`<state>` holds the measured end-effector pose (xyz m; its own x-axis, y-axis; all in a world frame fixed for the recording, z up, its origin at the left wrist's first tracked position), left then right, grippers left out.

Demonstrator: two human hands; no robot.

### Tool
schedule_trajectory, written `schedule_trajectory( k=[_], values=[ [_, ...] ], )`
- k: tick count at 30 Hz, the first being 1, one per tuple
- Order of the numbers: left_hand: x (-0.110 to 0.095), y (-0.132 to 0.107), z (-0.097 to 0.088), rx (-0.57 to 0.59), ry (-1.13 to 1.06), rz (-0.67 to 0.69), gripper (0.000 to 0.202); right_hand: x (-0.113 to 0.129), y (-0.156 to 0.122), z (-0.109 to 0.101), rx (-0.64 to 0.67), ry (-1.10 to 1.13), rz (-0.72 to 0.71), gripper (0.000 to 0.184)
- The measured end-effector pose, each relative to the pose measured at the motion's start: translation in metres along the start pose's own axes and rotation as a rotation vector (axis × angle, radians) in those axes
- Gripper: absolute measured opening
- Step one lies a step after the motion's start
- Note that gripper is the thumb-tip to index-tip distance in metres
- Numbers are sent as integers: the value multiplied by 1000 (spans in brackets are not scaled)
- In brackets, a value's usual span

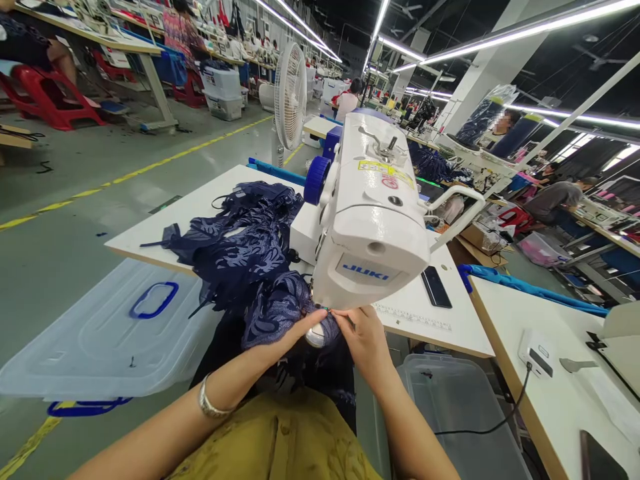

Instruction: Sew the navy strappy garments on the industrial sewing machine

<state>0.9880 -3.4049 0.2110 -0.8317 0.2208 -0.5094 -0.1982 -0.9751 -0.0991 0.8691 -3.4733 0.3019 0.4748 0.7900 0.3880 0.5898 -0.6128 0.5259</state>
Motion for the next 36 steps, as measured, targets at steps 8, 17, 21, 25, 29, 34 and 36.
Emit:
schedule_trajectory(
  k=[8,17,21,25,29,34,36],
  values=[
    [-9,-3,22,43,151,10,53,2,6,1,62,17,32,15],
    [-1,-4,13,12,-67,-25,55,-7,6,3,43,-96,134,11],
    [-2,-3,15,-67,-11,-40,55,-35,4,13,111,174,363,9],
    [-4,-4,23,-152,-57,-35,56,-46,6,24,198,442,464,17],
    [0,-3,23,-217,-226,-39,58,-48,13,28,238,539,454,22],
    [13,4,-2,-160,-406,-42,55,-46,9,31,246,556,444,26],
    [13,6,-11,-134,-351,-22,54,-44,1,30,230,565,436,30]
  ],
)
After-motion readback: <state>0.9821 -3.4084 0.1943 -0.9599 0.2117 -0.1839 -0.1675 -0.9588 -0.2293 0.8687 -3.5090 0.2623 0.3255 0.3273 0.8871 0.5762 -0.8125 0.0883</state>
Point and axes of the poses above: each hand's wrist, its own y-axis towards the middle knuckle, its own z-axis out of the palm, x = y × z, the point moved 10 cm from there along y, towards the middle knuckle, and after that the axes turned 5 degrees about x, right-handed, at the moved point
